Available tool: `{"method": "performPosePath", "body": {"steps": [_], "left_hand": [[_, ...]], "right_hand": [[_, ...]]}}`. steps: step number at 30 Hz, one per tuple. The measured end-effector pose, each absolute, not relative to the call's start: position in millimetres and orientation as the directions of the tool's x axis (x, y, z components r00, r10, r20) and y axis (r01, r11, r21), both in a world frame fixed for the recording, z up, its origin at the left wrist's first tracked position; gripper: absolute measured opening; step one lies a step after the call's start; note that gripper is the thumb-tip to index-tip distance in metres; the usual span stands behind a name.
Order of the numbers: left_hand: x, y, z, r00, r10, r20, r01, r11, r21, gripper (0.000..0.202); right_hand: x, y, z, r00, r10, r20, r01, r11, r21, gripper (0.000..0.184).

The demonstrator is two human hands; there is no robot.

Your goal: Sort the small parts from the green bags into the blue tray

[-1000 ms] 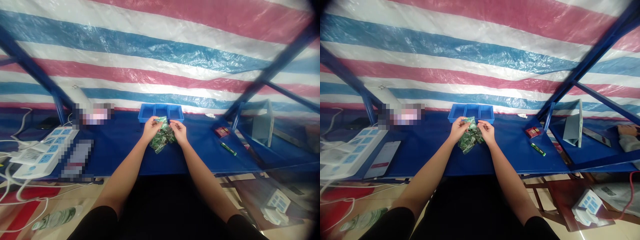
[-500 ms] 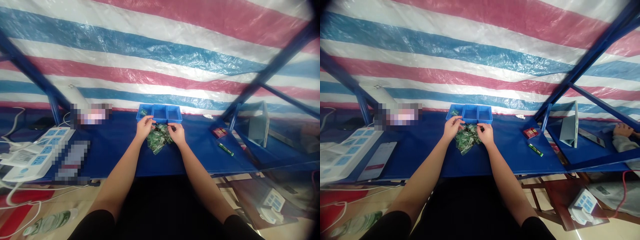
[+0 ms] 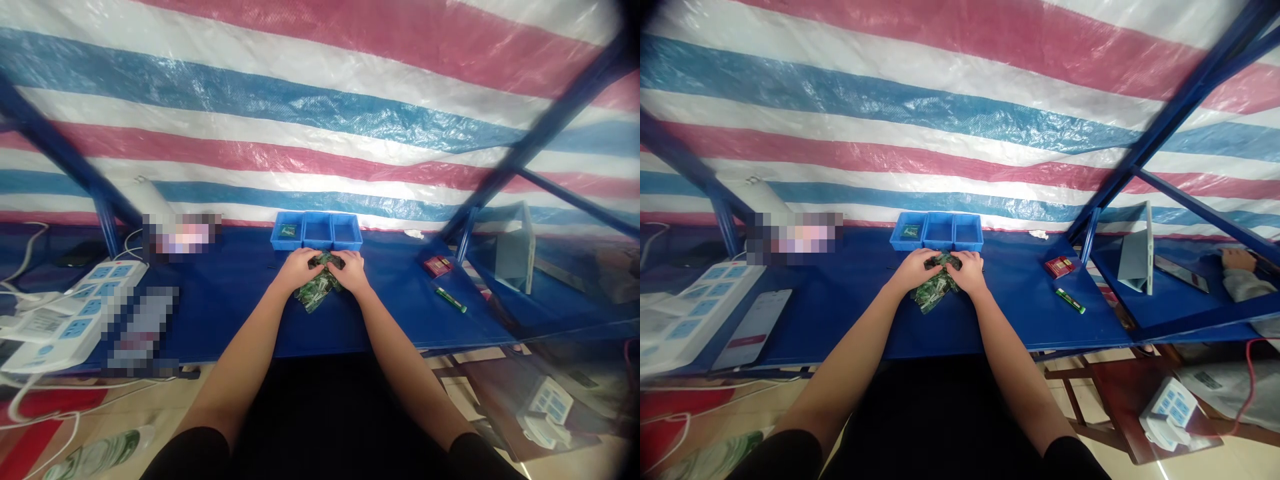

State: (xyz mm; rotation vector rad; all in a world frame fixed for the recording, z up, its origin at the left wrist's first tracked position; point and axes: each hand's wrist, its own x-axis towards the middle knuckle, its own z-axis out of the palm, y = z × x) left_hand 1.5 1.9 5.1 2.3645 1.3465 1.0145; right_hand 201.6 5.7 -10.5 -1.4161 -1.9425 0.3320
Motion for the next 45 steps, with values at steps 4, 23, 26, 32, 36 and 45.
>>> {"method": "performPosePath", "body": {"steps": [4, 23, 26, 32, 36, 45], "left_hand": [[5, 0, 8, 0.236, 0.834, 0.499, 0.650, -0.517, 0.557, 0.019], [21, -8, 14, -0.001, 0.906, 0.424, 0.214, -0.414, 0.885, 0.027], [20, -6, 13, -0.016, 0.902, 0.431, 0.226, -0.417, 0.880, 0.026], [21, -10, 18, 0.074, 0.900, 0.430, 0.265, -0.434, 0.861, 0.035], [21, -12, 18, 0.123, 0.897, 0.425, 0.257, -0.443, 0.859, 0.038], [22, -4, 18, -0.049, 0.926, 0.373, 0.025, -0.373, 0.928, 0.044]], "right_hand": [[200, 3, -7, -0.125, 0.902, 0.412, 0.697, 0.376, -0.611, 0.031], [194, 6, -1, 0.099, 0.947, 0.305, -0.040, 0.310, -0.950, 0.033], [193, 5, -2, 0.081, 0.951, 0.300, -0.045, 0.304, -0.952, 0.032], [191, 4, -3, 0.032, 0.942, 0.335, -0.104, 0.337, -0.936, 0.028], [191, 4, -2, 0.026, 0.939, 0.343, -0.105, 0.344, -0.933, 0.033], [189, 2, 2, -0.045, 0.954, 0.298, -0.153, 0.288, -0.945, 0.051]]}}
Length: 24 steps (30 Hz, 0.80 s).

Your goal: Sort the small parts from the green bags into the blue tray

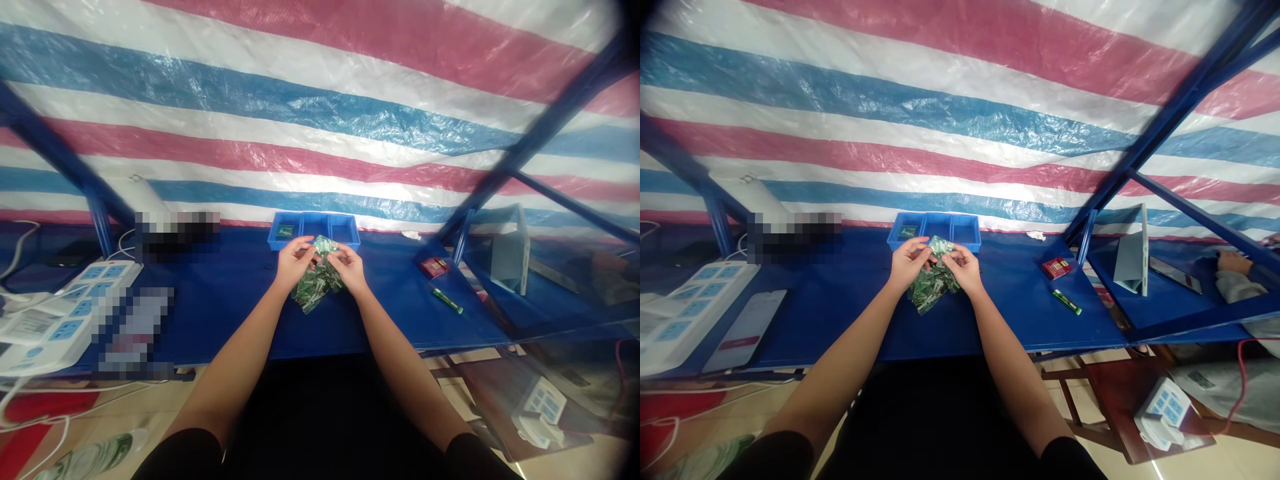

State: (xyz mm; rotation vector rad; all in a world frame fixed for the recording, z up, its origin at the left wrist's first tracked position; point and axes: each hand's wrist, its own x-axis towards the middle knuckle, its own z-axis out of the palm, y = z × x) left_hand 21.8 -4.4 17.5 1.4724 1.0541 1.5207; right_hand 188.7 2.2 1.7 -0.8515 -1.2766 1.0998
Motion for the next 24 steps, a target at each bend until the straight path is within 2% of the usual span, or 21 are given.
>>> {"method": "performPosePath", "body": {"steps": [3, 7, 16, 24], "left_hand": [[20.4, -2.6, 17.0, -0.032, 0.942, 0.335, -0.046, -0.336, 0.941, 0.053], [20.6, -3.5, 15.4, 0.068, 0.949, 0.306, -0.039, -0.304, 0.952, 0.060], [18.9, -2.7, 13.2, 0.060, 0.936, 0.346, 0.031, -0.348, 0.937, 0.052], [18.5, -5.4, 16.1, 0.065, 0.924, 0.377, 0.116, -0.382, 0.917, 0.049]], "right_hand": [[188.2, 4.0, -2.0, -0.050, 0.958, 0.281, -0.141, 0.272, -0.952, 0.049], [189.6, 6.8, -5.2, 0.016, 0.962, 0.274, -0.127, 0.273, -0.953, 0.043], [190.4, 6.1, -2.4, 0.041, 0.963, 0.265, -0.105, 0.268, -0.958, 0.040], [191.1, 4.3, 2.9, 0.069, 0.944, 0.323, -0.082, 0.328, -0.941, 0.040]]}}
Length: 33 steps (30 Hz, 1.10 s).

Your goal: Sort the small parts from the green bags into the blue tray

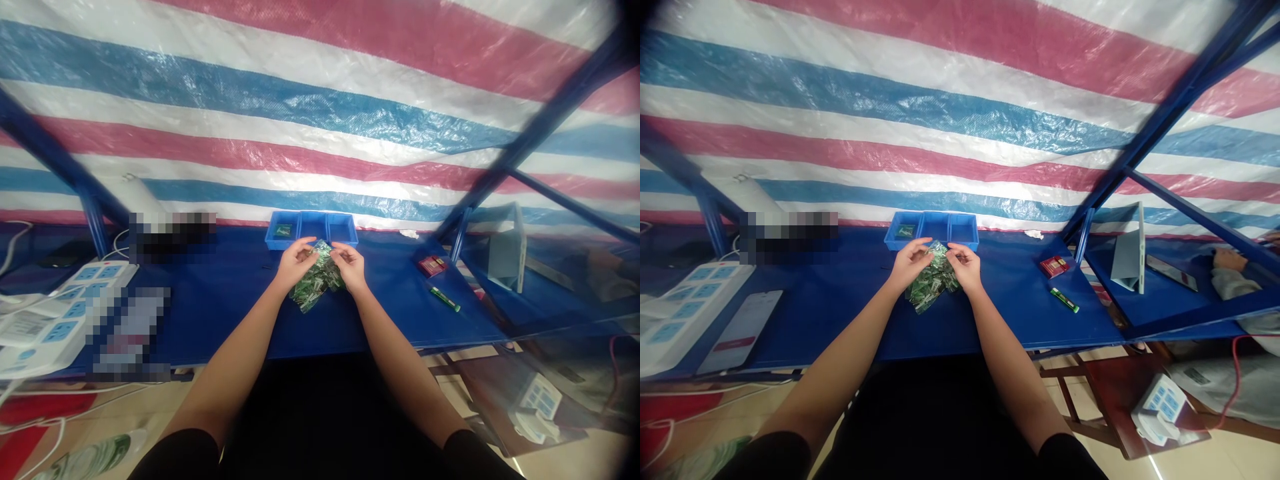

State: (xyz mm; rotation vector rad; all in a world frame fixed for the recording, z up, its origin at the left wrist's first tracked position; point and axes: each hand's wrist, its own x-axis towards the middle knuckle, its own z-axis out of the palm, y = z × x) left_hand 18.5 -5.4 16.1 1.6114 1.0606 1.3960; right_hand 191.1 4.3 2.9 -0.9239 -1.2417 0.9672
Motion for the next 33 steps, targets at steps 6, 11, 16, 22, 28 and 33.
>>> {"method": "performPosePath", "body": {"steps": [6, 11, 16, 22, 28, 33], "left_hand": [[19, -7, 14, 0.118, 0.920, 0.373, 0.128, -0.386, 0.913, 0.049], [21, -7, 12, 0.196, 0.901, 0.386, 0.161, -0.418, 0.894, 0.043], [18, -2, 16, 0.013, 0.910, 0.415, 0.061, -0.415, 0.908, 0.041], [14, 0, 22, -0.073, 0.950, 0.304, -0.133, -0.311, 0.941, 0.052], [17, 0, 19, -0.070, 0.952, 0.296, -0.141, -0.304, 0.942, 0.048], [16, 3, 14, -0.078, 0.951, 0.298, -0.067, -0.303, 0.951, 0.045]], "right_hand": [[191, 3, 2, 0.028, 0.938, 0.346, -0.114, 0.347, -0.931, 0.040], [190, 3, 1, 0.010, 0.936, 0.353, -0.088, 0.352, -0.932, 0.043], [189, 2, 3, 0.010, 0.939, 0.343, -0.167, 0.340, -0.926, 0.055], [191, 5, 1, 0.020, 0.957, 0.291, -0.190, 0.289, -0.938, 0.053], [190, 7, 0, 0.069, 0.944, 0.321, -0.198, 0.329, -0.924, 0.044], [189, 8, -1, 0.053, 0.963, 0.263, -0.256, 0.268, -0.929, 0.042]]}}
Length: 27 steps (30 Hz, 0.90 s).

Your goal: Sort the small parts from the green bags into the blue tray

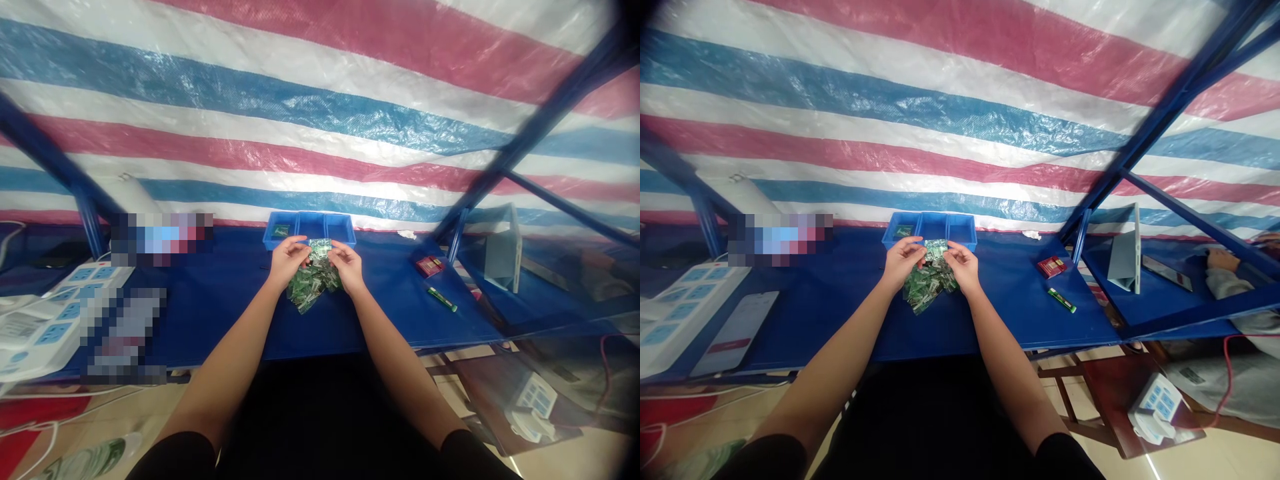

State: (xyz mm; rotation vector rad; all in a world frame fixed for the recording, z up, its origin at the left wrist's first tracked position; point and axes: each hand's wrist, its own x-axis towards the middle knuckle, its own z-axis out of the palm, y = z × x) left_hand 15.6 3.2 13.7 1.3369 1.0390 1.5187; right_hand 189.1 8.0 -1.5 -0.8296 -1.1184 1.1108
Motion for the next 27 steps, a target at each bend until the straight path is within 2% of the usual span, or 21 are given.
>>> {"method": "performPosePath", "body": {"steps": [6, 11, 15, 17, 22, 27], "left_hand": [[23, -5, 12, -0.105, 0.911, 0.399, 0.178, -0.378, 0.909, 0.031], [33, -13, 15, 0.001, 0.916, 0.400, 0.215, -0.391, 0.895, 0.039], [35, -12, 10, -0.034, 0.910, 0.414, 0.285, -0.388, 0.876, 0.034], [35, -9, 8, -0.048, 0.919, 0.392, 0.234, -0.371, 0.898, 0.031], [33, -3, 10, -0.136, 0.943, 0.303, -0.054, -0.313, 0.948, 0.029], [29, 0, 14, -0.179, 0.952, 0.249, -0.200, -0.283, 0.938, 0.031]], "right_hand": [[188, 6, -1, 0.110, 0.957, 0.268, -0.171, 0.284, -0.943, 0.034], [187, -1, 2, 0.020, 0.938, 0.346, -0.150, 0.345, -0.927, 0.032], [187, -5, 4, -0.054, 0.920, 0.389, -0.182, 0.374, -0.909, 0.030], [187, -4, 4, -0.037, 0.914, 0.405, -0.187, 0.391, -0.901, 0.030], [191, 2, 1, 0.083, 0.928, 0.364, -0.131, 0.372, -0.919, 0.035], [190, 6, -3, 0.023, 0.944, 0.328, -0.130, 0.328, -0.935, 0.039]]}}
